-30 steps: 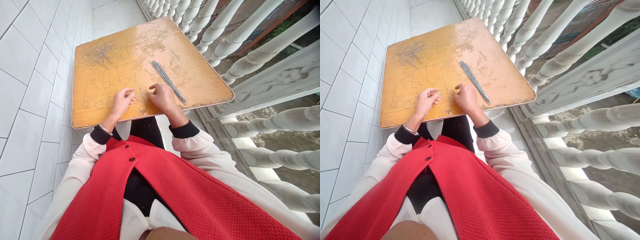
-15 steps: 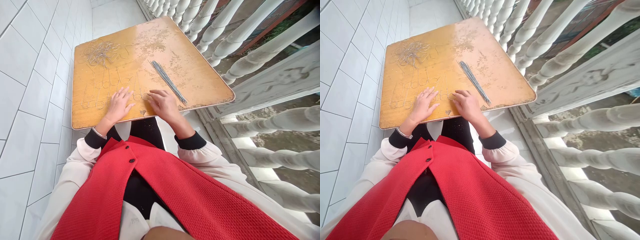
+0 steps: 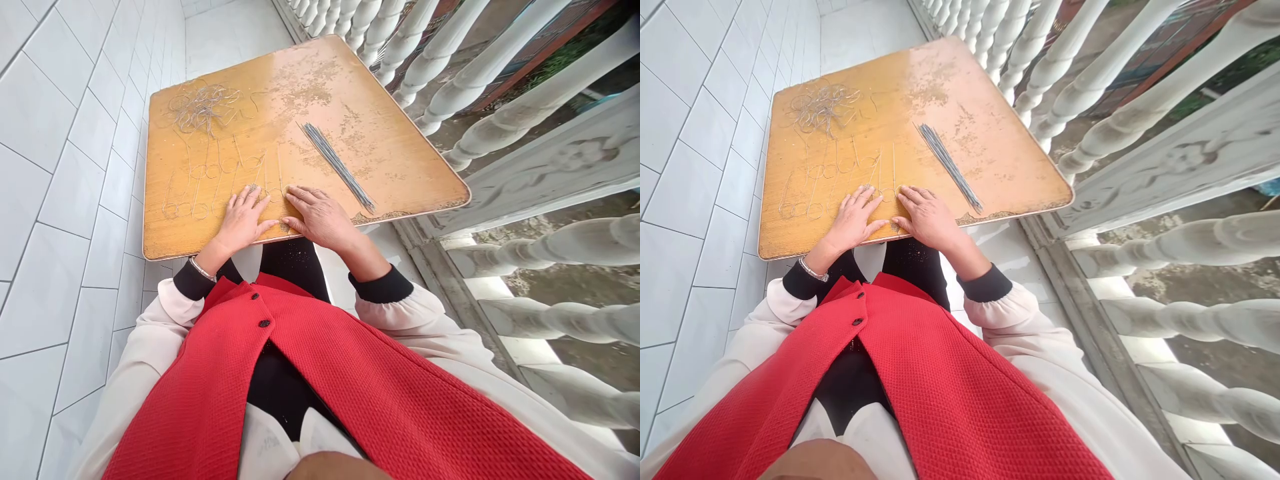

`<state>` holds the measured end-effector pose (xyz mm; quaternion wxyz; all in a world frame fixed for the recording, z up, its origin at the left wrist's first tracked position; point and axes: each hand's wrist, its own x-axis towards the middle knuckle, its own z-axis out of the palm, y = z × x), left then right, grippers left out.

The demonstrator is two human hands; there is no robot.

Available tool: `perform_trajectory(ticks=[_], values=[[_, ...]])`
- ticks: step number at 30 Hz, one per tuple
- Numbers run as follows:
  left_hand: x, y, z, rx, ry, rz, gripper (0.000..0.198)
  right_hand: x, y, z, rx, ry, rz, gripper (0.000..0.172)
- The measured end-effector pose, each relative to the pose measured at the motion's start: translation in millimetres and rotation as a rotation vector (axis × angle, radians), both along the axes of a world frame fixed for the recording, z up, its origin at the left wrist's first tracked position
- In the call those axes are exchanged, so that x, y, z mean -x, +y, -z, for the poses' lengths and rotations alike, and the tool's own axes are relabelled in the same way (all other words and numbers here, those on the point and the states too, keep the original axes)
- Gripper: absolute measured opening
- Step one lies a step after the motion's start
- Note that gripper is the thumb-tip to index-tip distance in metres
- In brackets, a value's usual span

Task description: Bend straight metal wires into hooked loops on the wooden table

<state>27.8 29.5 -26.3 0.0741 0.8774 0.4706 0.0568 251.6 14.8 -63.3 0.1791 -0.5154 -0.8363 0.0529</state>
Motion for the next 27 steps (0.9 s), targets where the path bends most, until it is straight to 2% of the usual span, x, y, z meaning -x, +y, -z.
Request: perform_trajectory(ticks=[6, 15, 17, 22, 24, 27], values=[[0, 0, 2.9, -0.033, -0.024, -0.003, 0.064, -4, -1, -6.7, -0.019, -0.020, -0.009, 0.063], [-4, -5, -5.9, -0.007, 0.005, -0.024, 0.065, -6, 5, -6.6, -0.011, 0.078, -0.007, 0.056], [0, -4, -6.1, -0.025, -0.013, -0.028, 0.064, -18, 7, -8.7, -0.048, 0.126, 0.086, 0.051], [14, 1, -1.8, -0.110, -0.077, -0.047, 0.059, -58, 18, -15.2, -0.034, 0.058, 0.539, 0.044], [17, 3, 1.4, -0.140, -0.101, -0.051, 0.057, -70, 23, -15.8, 0.032, -0.008, 0.634, 0.042], [20, 5, 6.5, -0.159, -0.119, -0.052, 0.054, -80, 32, -14.1, 0.106, -0.053, 0.695, 0.036]])
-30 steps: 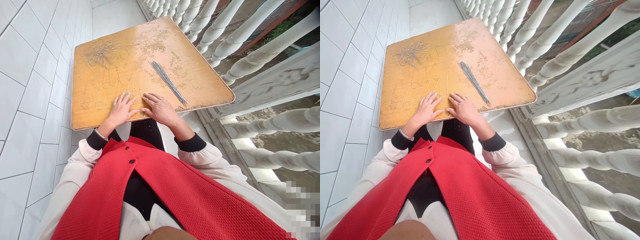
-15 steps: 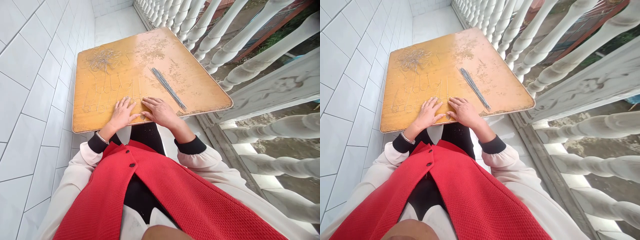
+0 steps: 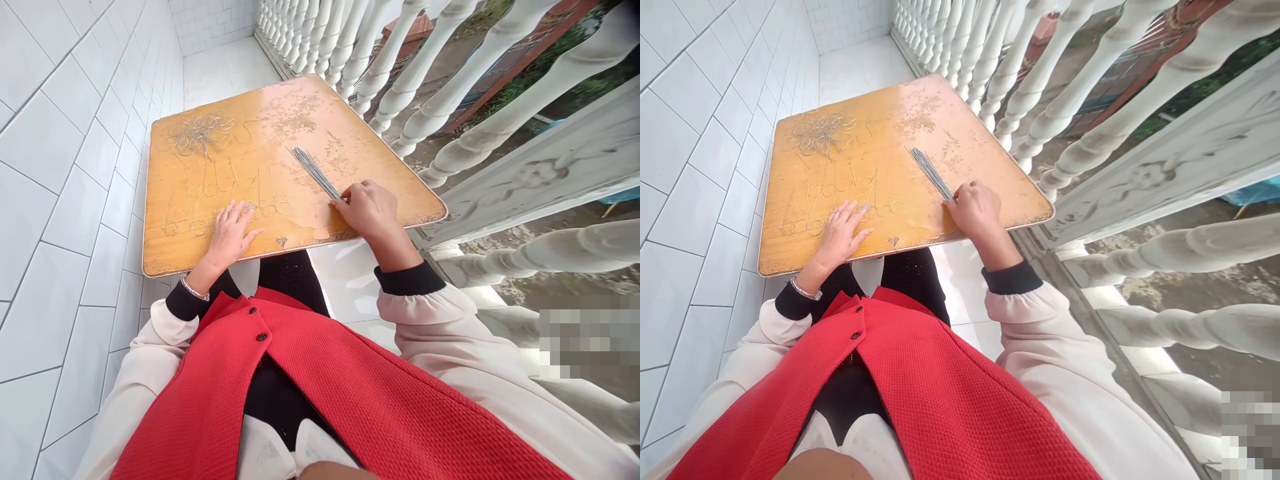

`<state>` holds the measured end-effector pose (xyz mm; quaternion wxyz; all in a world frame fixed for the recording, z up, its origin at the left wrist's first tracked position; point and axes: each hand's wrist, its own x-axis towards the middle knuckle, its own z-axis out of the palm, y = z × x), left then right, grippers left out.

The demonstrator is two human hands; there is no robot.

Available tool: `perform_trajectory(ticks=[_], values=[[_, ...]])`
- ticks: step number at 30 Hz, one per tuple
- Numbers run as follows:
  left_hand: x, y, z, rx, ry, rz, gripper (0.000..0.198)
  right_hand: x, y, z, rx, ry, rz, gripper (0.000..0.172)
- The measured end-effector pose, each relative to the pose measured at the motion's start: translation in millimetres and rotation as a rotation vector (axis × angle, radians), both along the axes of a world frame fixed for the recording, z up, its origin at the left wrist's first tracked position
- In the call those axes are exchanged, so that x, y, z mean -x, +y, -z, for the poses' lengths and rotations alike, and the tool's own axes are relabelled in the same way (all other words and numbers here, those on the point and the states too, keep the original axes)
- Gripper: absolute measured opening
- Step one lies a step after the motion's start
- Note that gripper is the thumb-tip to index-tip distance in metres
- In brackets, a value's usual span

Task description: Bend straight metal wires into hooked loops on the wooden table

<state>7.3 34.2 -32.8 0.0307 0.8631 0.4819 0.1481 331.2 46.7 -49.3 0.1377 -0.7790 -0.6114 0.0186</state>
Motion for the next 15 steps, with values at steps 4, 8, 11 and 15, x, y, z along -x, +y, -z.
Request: perform_trajectory(ticks=[4, 8, 11, 15], values=[[1, 2, 5.3, -0.009, -0.008, 0.007, 0.048, -6, 12, 3.2, -0.004, -0.015, -0.010, 0.035], [2, 4, 9.2, -0.012, -0.012, 0.007, 0.046, -14, 25, 6.1, -0.055, -0.035, -0.046, 0.038], [2, 6, 11.6, -0.013, -0.027, 0.011, 0.045, -20, 35, 5.4, -0.075, -0.033, -0.046, 0.038], [2, 7, 12.8, -0.003, -0.038, 0.015, 0.044, -23, 49, -1.7, 0.001, -0.009, -0.025, 0.035]])
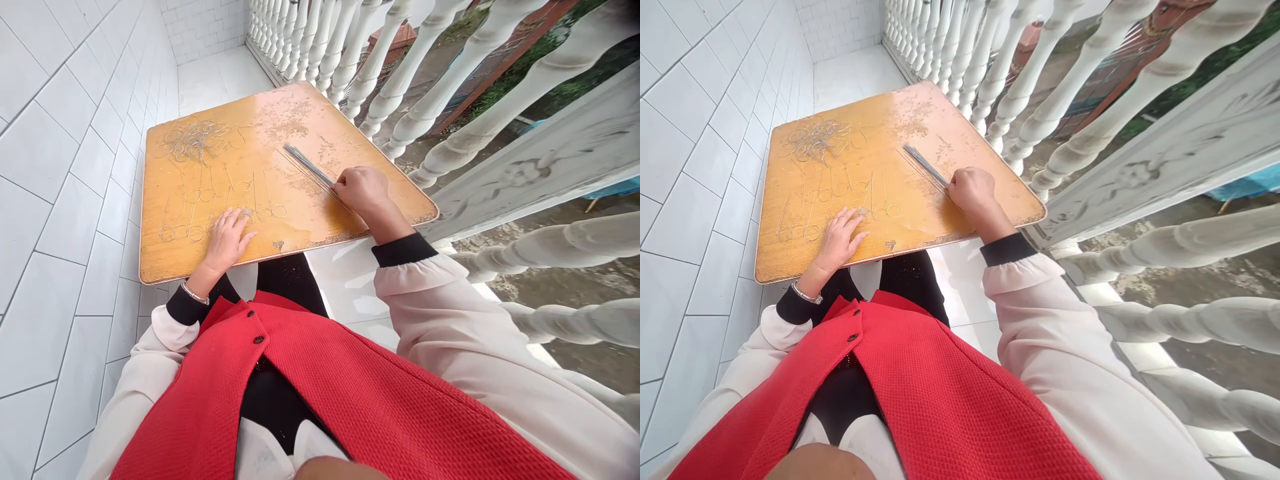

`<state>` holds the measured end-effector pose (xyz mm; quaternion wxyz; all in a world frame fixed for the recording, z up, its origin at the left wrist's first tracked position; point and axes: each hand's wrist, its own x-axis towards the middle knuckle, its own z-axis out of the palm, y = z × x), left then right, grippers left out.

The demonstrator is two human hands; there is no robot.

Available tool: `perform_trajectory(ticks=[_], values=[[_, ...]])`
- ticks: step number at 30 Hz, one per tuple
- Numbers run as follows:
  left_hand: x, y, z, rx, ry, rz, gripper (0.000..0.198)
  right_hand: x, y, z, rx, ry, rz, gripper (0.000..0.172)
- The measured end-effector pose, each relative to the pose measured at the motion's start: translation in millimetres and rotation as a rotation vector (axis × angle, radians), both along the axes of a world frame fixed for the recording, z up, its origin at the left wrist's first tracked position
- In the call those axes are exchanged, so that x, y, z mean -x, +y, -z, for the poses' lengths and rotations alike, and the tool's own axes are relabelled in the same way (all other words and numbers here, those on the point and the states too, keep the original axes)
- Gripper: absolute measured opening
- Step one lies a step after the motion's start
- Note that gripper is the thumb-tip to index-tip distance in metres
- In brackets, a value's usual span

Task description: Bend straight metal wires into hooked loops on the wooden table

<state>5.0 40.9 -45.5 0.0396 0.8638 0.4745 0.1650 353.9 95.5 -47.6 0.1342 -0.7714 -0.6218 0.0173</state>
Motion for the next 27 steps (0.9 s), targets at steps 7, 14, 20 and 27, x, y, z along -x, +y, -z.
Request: perform_trajectory(ticks=[7, 14, 20, 27], values=[[0, -3, 0.6, 0.011, -0.012, 0.000, 0.042, -12, 10, -1.6, -0.001, -0.028, -0.053, 0.028], [-1, -5, 1.1, 0.010, -0.024, 0.008, 0.042, 5, -12, 6.7, -0.186, -0.012, -0.182, 0.043], [0, -2, 4.6, 0.004, -0.050, 0.028, 0.042, 9, 3, 25.5, -0.025, -0.043, -0.105, 0.040], [-1, -6, -0.9, 0.032, -0.019, 0.018, 0.044, -9, 49, 32.1, 0.099, -0.128, -0.156, 0.039]])
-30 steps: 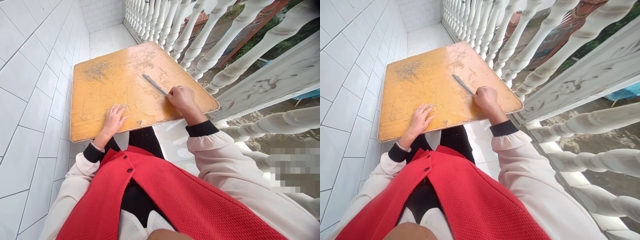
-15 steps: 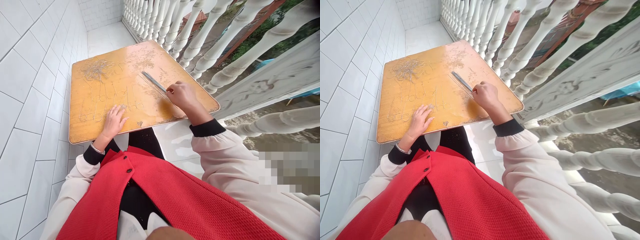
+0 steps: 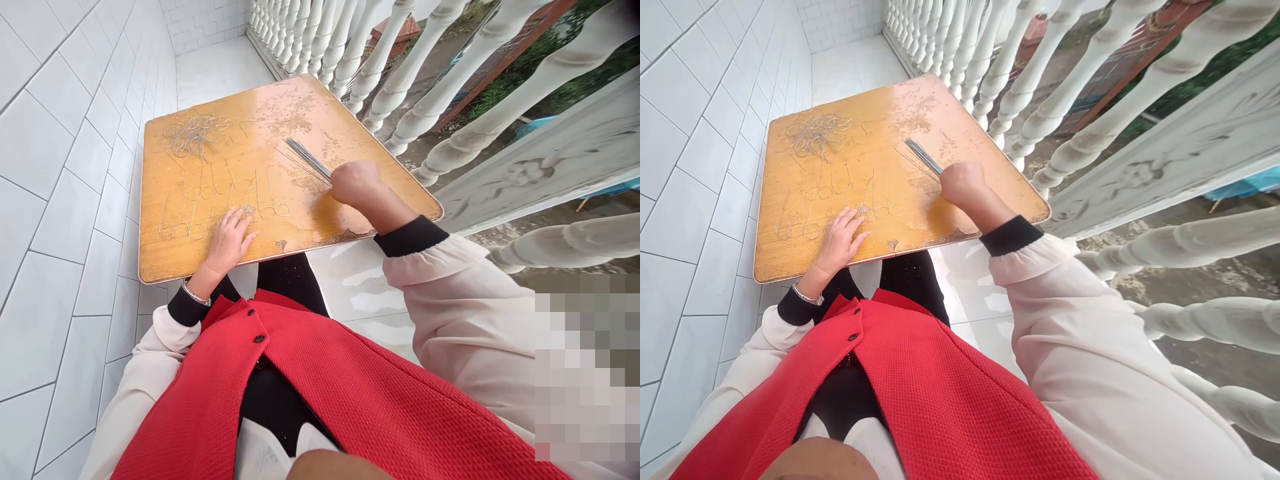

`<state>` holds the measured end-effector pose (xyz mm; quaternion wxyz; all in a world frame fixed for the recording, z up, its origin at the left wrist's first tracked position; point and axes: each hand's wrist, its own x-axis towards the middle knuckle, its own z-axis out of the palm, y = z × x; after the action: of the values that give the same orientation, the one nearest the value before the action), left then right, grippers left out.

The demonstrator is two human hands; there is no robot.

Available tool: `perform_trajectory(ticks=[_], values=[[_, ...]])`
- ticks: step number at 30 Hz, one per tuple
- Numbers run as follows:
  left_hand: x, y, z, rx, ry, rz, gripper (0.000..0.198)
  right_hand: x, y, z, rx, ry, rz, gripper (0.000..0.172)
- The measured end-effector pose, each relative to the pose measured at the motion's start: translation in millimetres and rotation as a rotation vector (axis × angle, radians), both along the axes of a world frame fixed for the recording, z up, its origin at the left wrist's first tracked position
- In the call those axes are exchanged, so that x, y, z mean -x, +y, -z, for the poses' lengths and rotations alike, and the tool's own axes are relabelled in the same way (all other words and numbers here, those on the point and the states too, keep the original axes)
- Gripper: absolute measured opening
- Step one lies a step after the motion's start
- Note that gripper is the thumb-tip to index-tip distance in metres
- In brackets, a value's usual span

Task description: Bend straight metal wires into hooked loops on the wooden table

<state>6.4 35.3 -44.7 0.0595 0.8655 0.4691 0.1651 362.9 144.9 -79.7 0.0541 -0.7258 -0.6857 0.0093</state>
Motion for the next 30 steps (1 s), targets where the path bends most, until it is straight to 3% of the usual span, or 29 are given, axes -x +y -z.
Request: perform_trajectory(ticks=[7, 11, 14, 17, 25, 30], values=[[1, 2, 7.4, -0.036, -0.034, 0.016, 0.040, -1, 2, -14.6, 0.004, 0.003, -0.020, 0.029], [0, 2, 6.1, -0.027, -0.027, 0.010, 0.039, 16, -19, -46.6, 0.162, -0.155, 0.005, 0.018], [0, 2, 3.0, -0.015, -0.017, 0.017, 0.039, 27, -35, -72.6, 0.241, -0.218, 0.036, 0.023], [-1, 1, 1.6, -0.013, -0.013, 0.021, 0.040, 31, -44, -87.1, 0.259, -0.223, 0.061, 0.028], [1, 2, 3.7, -0.030, -0.028, 0.025, 0.037, 31, -44, -86.9, 0.212, -0.174, 0.092, 0.033], [1, 4, 8.8, -0.038, -0.053, 0.025, 0.037, 29, -46, -88.3, 0.076, -0.073, 0.107, 0.036]])
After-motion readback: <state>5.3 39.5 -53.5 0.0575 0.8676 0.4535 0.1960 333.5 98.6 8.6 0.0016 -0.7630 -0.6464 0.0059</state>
